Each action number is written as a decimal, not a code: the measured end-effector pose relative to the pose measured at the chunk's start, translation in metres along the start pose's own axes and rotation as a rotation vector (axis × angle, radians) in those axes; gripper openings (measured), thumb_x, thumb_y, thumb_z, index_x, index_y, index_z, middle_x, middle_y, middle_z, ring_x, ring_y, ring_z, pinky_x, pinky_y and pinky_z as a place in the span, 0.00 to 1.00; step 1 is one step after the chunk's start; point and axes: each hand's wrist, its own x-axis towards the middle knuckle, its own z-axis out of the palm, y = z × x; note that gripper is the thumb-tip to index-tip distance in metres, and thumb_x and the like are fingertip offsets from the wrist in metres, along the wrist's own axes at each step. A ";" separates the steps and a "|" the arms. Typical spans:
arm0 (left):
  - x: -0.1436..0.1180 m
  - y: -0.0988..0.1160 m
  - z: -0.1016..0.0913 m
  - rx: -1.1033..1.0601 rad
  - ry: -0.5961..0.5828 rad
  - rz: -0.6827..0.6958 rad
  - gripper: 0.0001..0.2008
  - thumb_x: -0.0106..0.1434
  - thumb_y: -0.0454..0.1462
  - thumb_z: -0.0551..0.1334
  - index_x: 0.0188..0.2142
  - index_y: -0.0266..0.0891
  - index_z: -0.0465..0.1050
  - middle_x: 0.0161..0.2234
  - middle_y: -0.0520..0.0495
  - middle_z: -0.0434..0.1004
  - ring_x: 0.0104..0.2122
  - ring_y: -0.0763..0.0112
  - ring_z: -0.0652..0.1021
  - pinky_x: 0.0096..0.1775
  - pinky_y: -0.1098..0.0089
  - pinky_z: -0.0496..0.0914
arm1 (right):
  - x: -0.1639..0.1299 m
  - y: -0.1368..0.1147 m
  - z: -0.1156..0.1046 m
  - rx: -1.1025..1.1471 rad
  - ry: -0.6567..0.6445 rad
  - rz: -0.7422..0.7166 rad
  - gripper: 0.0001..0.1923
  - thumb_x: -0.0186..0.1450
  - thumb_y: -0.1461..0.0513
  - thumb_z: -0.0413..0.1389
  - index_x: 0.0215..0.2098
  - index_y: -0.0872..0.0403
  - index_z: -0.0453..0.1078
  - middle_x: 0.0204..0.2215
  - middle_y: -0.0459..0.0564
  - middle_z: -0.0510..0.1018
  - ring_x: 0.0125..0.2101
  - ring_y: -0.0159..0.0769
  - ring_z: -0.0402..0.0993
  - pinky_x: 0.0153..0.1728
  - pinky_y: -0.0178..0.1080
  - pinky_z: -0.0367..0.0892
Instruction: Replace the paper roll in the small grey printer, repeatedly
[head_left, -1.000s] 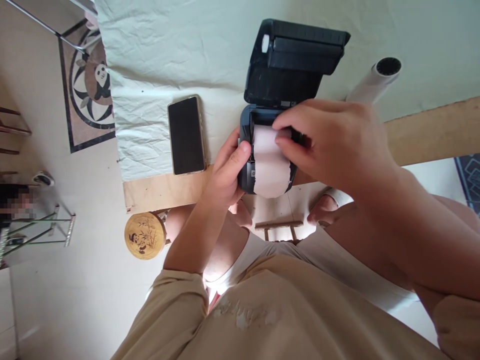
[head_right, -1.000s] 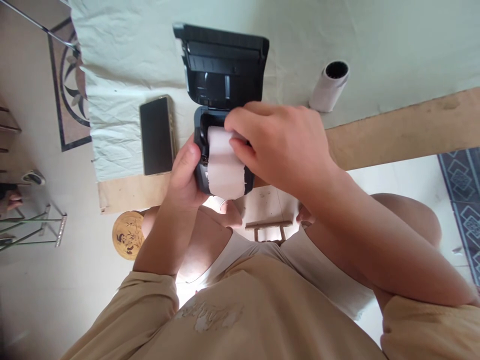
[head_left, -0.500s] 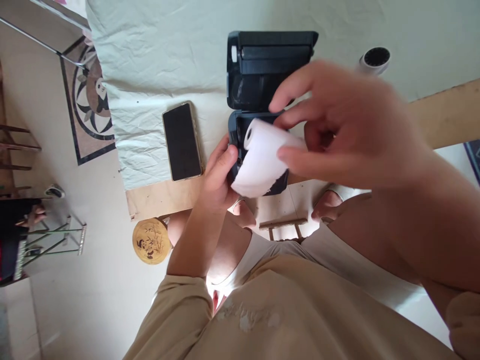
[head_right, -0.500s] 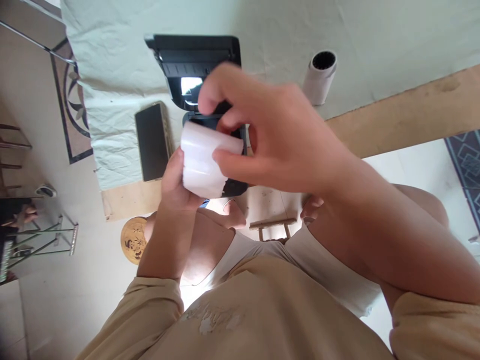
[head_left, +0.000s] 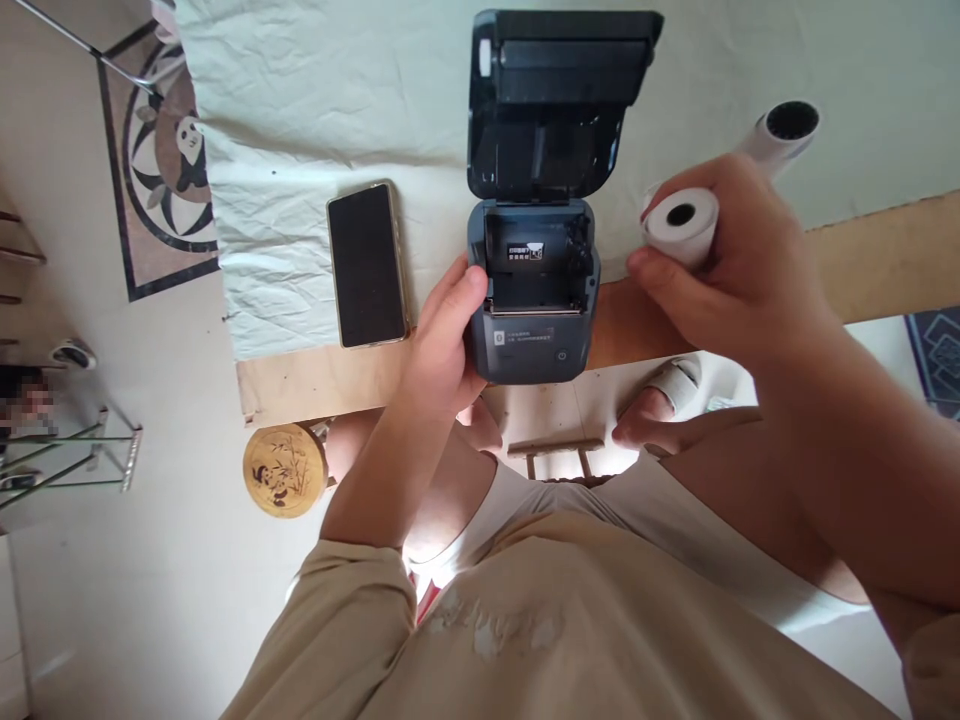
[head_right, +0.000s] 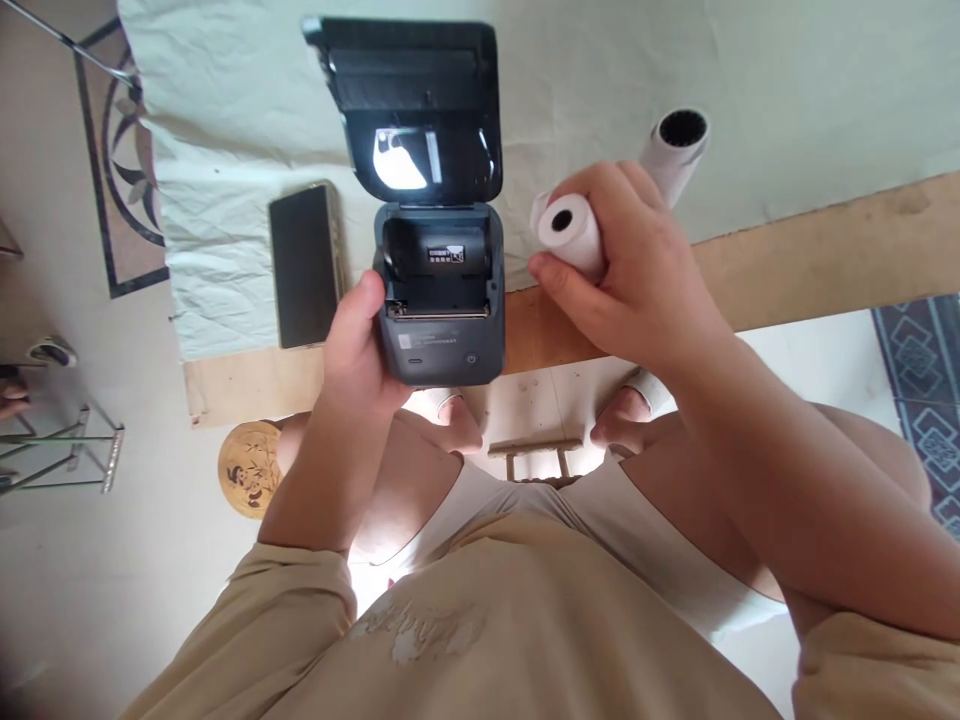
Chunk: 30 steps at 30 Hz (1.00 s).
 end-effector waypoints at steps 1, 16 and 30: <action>-0.001 0.001 0.000 0.020 -0.006 0.004 0.19 0.65 0.52 0.59 0.45 0.43 0.74 0.44 0.47 0.81 0.59 0.58 0.76 0.54 0.63 0.77 | -0.001 -0.002 -0.003 -0.058 -0.010 -0.050 0.13 0.61 0.55 0.59 0.43 0.50 0.68 0.38 0.50 0.75 0.42 0.35 0.74 0.43 0.42 0.71; -0.002 0.000 0.001 0.080 -0.028 0.072 0.17 0.64 0.50 0.62 0.44 0.42 0.74 0.42 0.50 0.81 0.51 0.64 0.80 0.40 0.73 0.77 | 0.002 -0.006 -0.016 -0.066 0.140 -0.028 0.26 0.60 0.57 0.60 0.56 0.49 0.66 0.50 0.52 0.76 0.47 0.40 0.77 0.42 0.42 0.71; -0.002 -0.001 0.000 0.043 -0.042 0.068 0.17 0.65 0.50 0.61 0.45 0.43 0.74 0.43 0.50 0.82 0.60 0.62 0.75 0.55 0.68 0.76 | 0.015 0.032 -0.020 -0.322 0.058 0.364 0.30 0.54 0.65 0.62 0.55 0.51 0.65 0.50 0.56 0.71 0.49 0.39 0.72 0.47 0.44 0.68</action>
